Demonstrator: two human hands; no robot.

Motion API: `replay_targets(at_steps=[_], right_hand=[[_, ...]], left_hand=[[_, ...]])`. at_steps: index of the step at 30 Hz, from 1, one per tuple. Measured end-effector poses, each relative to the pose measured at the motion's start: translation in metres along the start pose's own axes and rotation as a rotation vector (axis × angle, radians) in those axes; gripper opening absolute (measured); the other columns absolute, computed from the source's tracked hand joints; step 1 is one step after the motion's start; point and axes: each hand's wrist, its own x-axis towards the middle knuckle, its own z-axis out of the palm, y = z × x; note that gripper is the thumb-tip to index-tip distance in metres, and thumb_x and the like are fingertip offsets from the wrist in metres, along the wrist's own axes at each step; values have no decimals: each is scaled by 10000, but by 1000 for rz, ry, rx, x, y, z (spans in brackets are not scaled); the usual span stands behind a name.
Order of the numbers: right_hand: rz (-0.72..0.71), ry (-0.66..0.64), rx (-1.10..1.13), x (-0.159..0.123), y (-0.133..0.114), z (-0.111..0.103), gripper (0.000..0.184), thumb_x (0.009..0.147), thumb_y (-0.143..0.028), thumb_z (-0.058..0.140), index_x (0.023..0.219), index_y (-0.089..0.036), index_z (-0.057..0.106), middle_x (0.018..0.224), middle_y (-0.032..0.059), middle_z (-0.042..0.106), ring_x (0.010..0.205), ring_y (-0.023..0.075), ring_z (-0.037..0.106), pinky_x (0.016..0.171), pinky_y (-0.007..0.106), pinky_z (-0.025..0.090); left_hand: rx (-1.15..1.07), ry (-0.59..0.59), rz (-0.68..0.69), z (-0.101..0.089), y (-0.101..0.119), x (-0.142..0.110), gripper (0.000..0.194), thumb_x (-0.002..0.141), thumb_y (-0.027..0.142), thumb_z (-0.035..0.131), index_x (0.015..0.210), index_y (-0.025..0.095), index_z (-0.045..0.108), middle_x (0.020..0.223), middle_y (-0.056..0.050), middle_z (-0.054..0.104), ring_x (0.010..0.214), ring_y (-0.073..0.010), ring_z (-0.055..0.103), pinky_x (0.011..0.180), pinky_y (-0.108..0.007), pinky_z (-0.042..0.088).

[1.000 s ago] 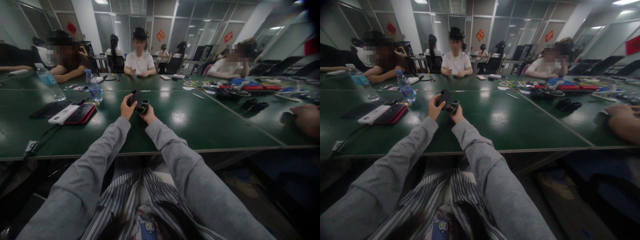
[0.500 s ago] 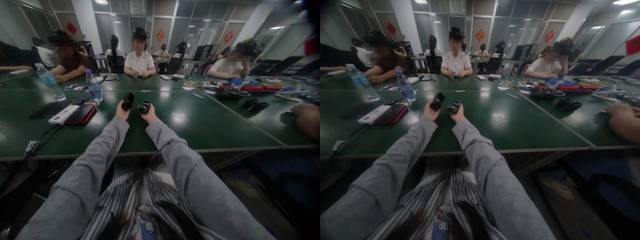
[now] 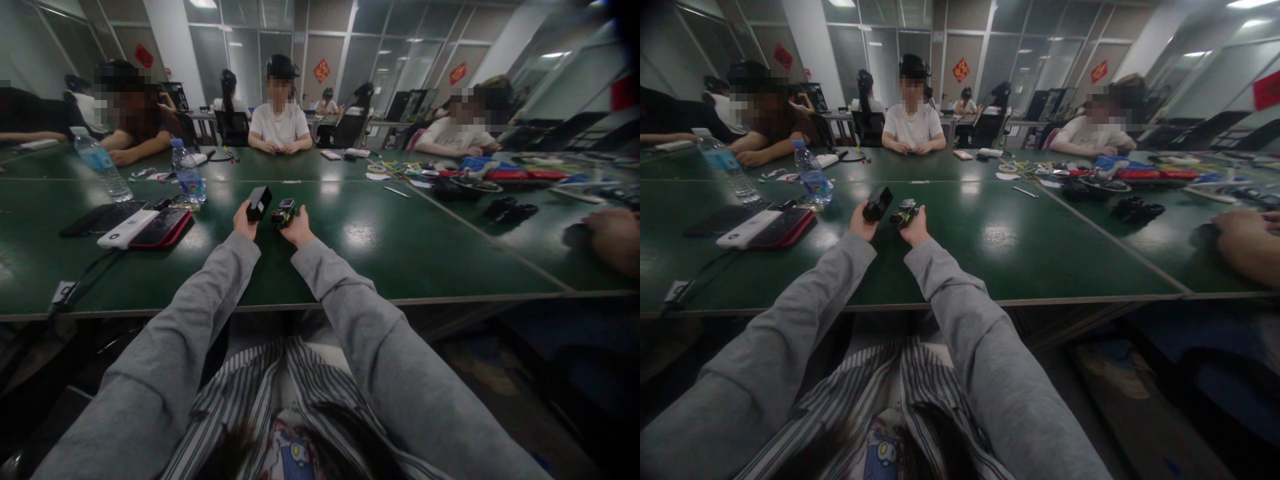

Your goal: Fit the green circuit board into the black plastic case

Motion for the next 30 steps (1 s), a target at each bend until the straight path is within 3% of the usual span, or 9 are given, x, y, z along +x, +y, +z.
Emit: replay_targets(at_steps=[2, 4, 9, 11, 14, 17, 23, 26, 30], right_hand=[[7, 5, -9, -2, 0, 1, 650, 1071, -634, 150, 971, -207, 630, 753, 21, 672, 797, 210, 714, 832, 445, 645], [14, 6, -19, -4, 1, 2, 648, 1068, -638, 157, 978, -206, 632, 754, 28, 678, 796, 217, 715, 831, 456, 646], [12, -16, -30, -4, 6, 3, 632, 1067, -631, 190, 979, -219, 660, 764, 42, 710, 813, 230, 729, 808, 438, 649], [17, -22, -28, -3, 9, 2, 618, 1065, -632, 219, 989, -219, 673, 779, 48, 724, 843, 234, 735, 821, 435, 647], [32, -9, -19, -2, 11, 1, 593, 1072, -611, 252, 1034, -207, 684, 809, 55, 740, 887, 237, 736, 857, 445, 644], [42, -1, -16, -2, 13, 0, 565, 1078, -586, 278, 1087, -197, 687, 835, 58, 750, 923, 239, 737, 882, 449, 641], [57, -16, -33, -2, 14, -1, 555, 1071, -598, 314, 1109, -194, 692, 859, 60, 766, 927, 237, 743, 882, 436, 644], [56, -50, -41, -1, 14, 0, 568, 1075, -596, 292, 1100, -199, 698, 853, 57, 773, 909, 238, 749, 882, 429, 647], [37, -53, -72, 1, 14, 1, 538, 1077, -576, 311, 1088, -202, 698, 779, 38, 756, 881, 242, 755, 905, 435, 646]], left_hand=[[-24, 134, 13, 4, 0, 0, 291, 932, 385, 676, 1173, 224, 696, 1164, -67, 760, 1179, -213, 707, 985, -357, 604], [34, 150, 140, 8, 1, -3, 325, 902, 355, 713, 1197, 216, 704, 1246, -70, 749, 1222, -214, 693, 1068, -365, 559], [486, -40, 581, 14, 2, -25, 379, 925, 384, 701, 1259, 206, 715, 1369, -123, 703, 1338, -275, 624, 1217, -447, 412], [693, -115, 685, 17, 1, -34, 375, 944, 344, 670, 1291, 208, 710, 1406, -135, 678, 1396, -293, 571, 1242, -478, 369], [915, -237, 713, 20, -1, -41, 424, 928, 283, 663, 1347, 218, 687, 1455, -151, 639, 1432, -335, 528, 1239, -530, 355], [1002, -305, 712, 21, -3, -42, 481, 919, 270, 661, 1397, 211, 659, 1482, -163, 605, 1435, -361, 514, 1231, -544, 358], [1024, -263, 737, 20, -7, -44, 495, 961, 290, 618, 1448, 205, 615, 1501, -173, 568, 1433, -361, 497, 1242, -541, 347], [1075, -297, 721, 20, -13, -46, 561, 956, 281, 614, 1503, 170, 553, 1555, -209, 499, 1451, -386, 468, 1243, -562, 338], [1073, -338, 654, 18, -20, -43, 567, 949, 249, 585, 1505, 146, 533, 1455, -224, 558, 1391, -367, 532, 1209, -556, 389]])
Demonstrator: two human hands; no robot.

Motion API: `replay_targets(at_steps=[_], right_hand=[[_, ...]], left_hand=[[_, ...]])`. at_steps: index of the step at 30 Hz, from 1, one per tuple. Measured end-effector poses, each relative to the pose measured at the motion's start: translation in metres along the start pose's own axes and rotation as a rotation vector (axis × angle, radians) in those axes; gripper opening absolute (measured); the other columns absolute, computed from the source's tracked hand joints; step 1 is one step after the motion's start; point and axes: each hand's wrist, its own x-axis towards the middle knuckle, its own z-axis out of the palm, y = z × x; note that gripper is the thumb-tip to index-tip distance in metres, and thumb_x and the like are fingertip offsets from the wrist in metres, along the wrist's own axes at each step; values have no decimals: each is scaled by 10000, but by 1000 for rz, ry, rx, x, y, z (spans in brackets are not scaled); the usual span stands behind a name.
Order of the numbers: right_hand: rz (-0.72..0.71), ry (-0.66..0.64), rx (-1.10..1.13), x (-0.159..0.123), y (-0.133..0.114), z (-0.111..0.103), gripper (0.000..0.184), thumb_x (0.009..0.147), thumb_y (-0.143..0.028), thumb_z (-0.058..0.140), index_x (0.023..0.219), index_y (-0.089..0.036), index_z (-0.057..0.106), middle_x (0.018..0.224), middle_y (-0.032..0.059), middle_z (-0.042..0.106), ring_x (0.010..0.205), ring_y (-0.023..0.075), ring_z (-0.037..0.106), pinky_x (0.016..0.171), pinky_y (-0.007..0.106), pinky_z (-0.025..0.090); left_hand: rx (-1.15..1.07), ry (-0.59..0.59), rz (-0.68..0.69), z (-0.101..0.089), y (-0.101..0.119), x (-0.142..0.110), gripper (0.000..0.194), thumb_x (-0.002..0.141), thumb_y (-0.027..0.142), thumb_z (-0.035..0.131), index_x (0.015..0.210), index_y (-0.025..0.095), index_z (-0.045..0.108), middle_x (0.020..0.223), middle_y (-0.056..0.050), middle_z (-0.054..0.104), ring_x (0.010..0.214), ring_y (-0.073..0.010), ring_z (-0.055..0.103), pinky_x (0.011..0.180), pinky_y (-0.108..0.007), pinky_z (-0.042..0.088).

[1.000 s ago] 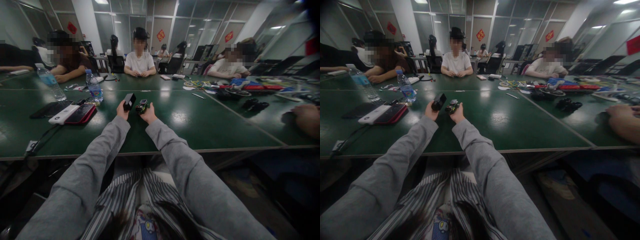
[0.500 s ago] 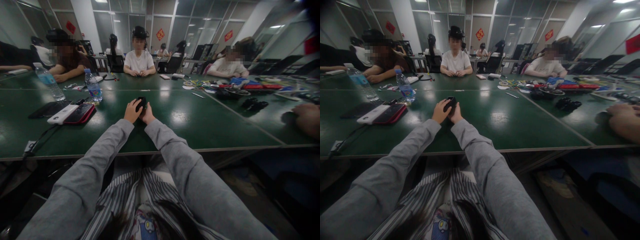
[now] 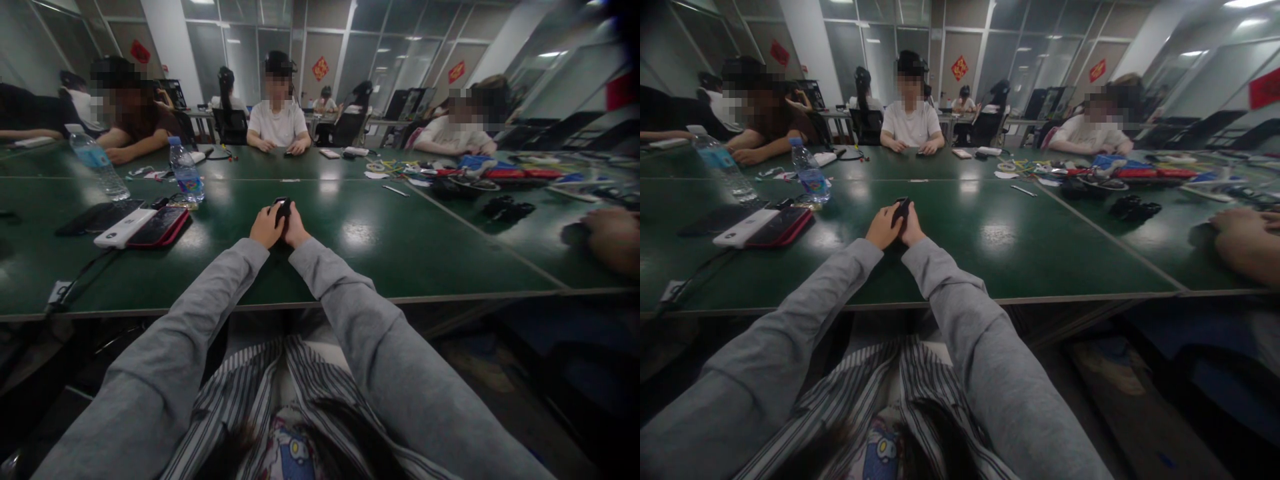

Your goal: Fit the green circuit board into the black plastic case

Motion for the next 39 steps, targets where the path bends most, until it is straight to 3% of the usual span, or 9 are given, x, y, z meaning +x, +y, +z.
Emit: replay_targets(at_steps=[6, 21, 24, 27, 33, 36, 39], right_hand=[[-34, 29, -24, 2, 0, -2, 538, 1075, -566, 315, 1103, -195, 703, 767, 45, 757, 882, 253, 755, 899, 455, 649], [-11, -2, 12, 3, 0, -1, 539, 1076, -582, 320, 1052, -201, 700, 802, 50, 771, 888, 243, 759, 912, 440, 641], [-1, 16, 24, 3, -1, -1, 535, 1073, -584, 334, 1064, -199, 705, 821, 52, 780, 891, 242, 762, 911, 434, 644], [17, 41, 42, 1, -3, 0, 519, 1074, -568, 361, 1096, -189, 713, 831, 56, 784, 896, 237, 766, 908, 413, 650], [-13, 80, -13, -3, -6, 0, 278, 1009, -443, 616, 1044, -185, 715, 791, 32, 762, 878, 207, 767, 839, 358, 666], [-87, 140, -134, 1, -5, 1, 99, 937, -275, 709, 973, -183, 701, 743, 1, 738, 812, 181, 758, 806, 328, 662], [-177, 195, -252, 6, -4, 2, 80, 886, -212, 723, 946, -176, 682, 709, -15, 712, 749, 168, 738, 789, 325, 653]], left_hand=[[-9, -45, 46, 3, -8, 0, 617, 936, 246, 596, 1532, 129, 489, 1494, -241, 508, 1429, -377, 497, 1211, -562, 383], [-43, -31, 0, 6, -12, 0, 636, 921, 252, 632, 1527, 144, 474, 1479, -235, 496, 1445, -384, 483, 1198, -579, 404], [-49, -45, 4, 7, -14, 0, 656, 931, 292, 628, 1539, 131, 442, 1522, -248, 477, 1486, -387, 445, 1214, -581, 390], [-96, -46, -10, 9, -16, 1, 719, 964, 438, 616, 1560, 107, 387, 1579, -271, 439, 1519, -394, 408, 1241, -578, 353], [-304, 39, -111, 9, -13, 3, 865, 981, 731, 486, 1585, 123, 365, 1650, -257, 382, 1569, -365, 344, 1302, -519, 221], [-453, 86, -215, 7, -9, 4, 838, 979, 744, 489, 1567, 153, 402, 1665, -229, 377, 1581, -328, 333, 1305, -476, 217], [-635, 127, -341, 4, -5, 7, 711, 1002, 668, 538, 1518, 185, 463, 1663, -186, 402, 1575, -282, 355, 1290, -415, 262]])
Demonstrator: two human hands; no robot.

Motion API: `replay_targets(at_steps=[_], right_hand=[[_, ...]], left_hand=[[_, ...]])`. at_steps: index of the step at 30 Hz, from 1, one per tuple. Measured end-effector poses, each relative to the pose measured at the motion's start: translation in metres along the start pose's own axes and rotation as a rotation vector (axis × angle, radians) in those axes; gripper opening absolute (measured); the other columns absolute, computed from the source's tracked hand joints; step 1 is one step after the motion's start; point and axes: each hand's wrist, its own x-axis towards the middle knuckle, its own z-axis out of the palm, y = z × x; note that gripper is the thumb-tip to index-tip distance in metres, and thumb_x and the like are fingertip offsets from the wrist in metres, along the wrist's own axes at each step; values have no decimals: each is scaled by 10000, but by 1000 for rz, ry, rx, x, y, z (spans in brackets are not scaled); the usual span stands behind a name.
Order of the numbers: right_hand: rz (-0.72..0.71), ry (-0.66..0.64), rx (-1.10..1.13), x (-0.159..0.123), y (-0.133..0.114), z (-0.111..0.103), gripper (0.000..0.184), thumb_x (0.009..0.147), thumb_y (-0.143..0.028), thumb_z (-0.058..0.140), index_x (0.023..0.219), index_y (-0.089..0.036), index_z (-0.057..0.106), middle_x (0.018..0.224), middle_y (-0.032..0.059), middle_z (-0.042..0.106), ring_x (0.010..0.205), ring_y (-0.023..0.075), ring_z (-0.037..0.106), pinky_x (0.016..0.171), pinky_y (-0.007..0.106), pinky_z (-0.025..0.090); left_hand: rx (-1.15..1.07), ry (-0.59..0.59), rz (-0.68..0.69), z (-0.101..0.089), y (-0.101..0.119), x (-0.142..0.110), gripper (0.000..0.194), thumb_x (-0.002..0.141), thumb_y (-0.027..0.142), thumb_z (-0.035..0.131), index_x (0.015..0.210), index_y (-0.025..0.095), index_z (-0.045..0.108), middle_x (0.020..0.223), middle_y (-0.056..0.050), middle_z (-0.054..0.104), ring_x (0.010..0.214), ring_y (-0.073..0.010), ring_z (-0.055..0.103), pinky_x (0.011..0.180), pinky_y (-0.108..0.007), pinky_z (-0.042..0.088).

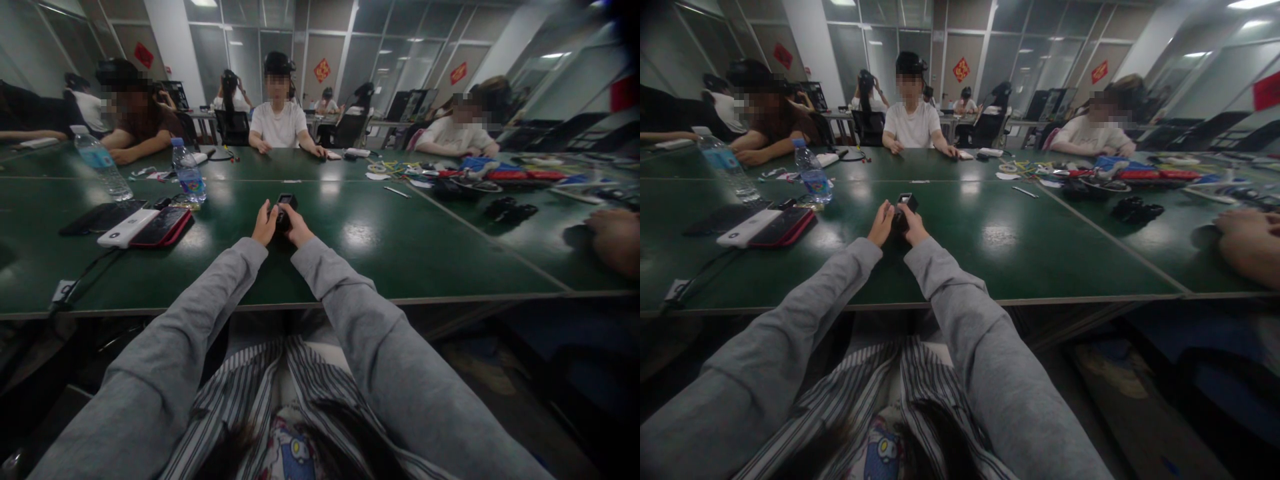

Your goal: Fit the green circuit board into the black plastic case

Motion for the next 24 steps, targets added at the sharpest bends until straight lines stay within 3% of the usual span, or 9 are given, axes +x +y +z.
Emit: replay_targets(at_steps=[2, 5, 8, 10, 14, 17, 21, 24], right_hand=[[-111, 42, -106, 2, 0, 0, 131, 872, -233, 724, 978, -174, 674, 768, -2, 726, 783, 173, 737, 825, 344, 645], [-444, 94, -441, 1, -4, -3, 308, 837, -259, 747, 1122, -174, 669, 1032, 62, 764, 1010, 209, 732, 1002, 395, 586], [-794, 53, -860, -5, -7, -7, 593, 832, -275, 742, 1393, -185, 573, 1340, 131, 696, 1266, 284, 649, 1145, 475, 482], [-921, -18, -1120, -10, -7, -8, 712, 856, -259, 702, 1522, -170, 467, 1461, 172, 621, 1348, 329, 598, 1162, 513, 458], [-899, -174, -1617, -17, -2, -6, 764, 867, -207, 674, 1575, -83, 417, 1440, 249, 610, 1309, 394, 609, 1110, 541, 485], [-876, -248, -1760, -17, 0, -5, 764, 880, -200, 658, 1591, -83, 403, 1423, 255, 616, 1304, 396, 606, 1098, 551, 488], [-845, -316, -1652, -9, -1, -6, 820, 826, -217, 747, 1575, -102, 434, 1478, 233, 589, 1369, 381, 570, 1140, 553, 467], [-789, -355, -1333, 2, -5, -4, 681, 850, -297, 773, 1476, -141, 554, 1445, 181, 636, 1360, 314, 598, 1167, 492, 464]], left_hand=[[-140, 65, -87, -1, 5, 2, 597, 1008, 628, 565, 1439, 217, 536, 1616, -150, 477, 1534, -272, 422, 1261, -394, 320], [-396, 132, -291, -4, 12, 3, 554, 992, 680, 550, 1288, 217, 624, 1396, -134, 653, 1345, -281, 613, 1151, -400, 451], [-667, 58, -469, -9, 18, 1, 669, 973, 776, 460, 1212, 181, 652, 1133, -141, 735, 1145, -267, 709, 1029, -380, 533], [-797, -3, -531, -10, 23, -2, 759, 957, 825, 394, 1215, 163, 660, 1041, -150, 746, 1068, -279, 726, 982, -398, 556], [-914, -74, -520, -8, 30, -8, 795, 1014, 775, 252, 1337, 156, 634, 1124, -157, 754, 1107, -296, 719, 1013, -445, 548], [-924, -67, -521, -6, 31, -9, 741, 1051, 709, 240, 1422, 174, 593, 1199, -140, 749, 1151, -293, 708, 1043, -451, 543], [-894, -45, -583, -10, 26, -5, 711, 1051, 699, 282, 1431, 187, 596, 1196, -131, 749, 1155, -289, 706, 1043, -425, 553], [-842, -2, -629, -13, 18, -1, 728, 1030, 735, 310, 1419, 190, 597, 1154, -124, 753, 1153, -282, 699, 1037, -392, 554]])
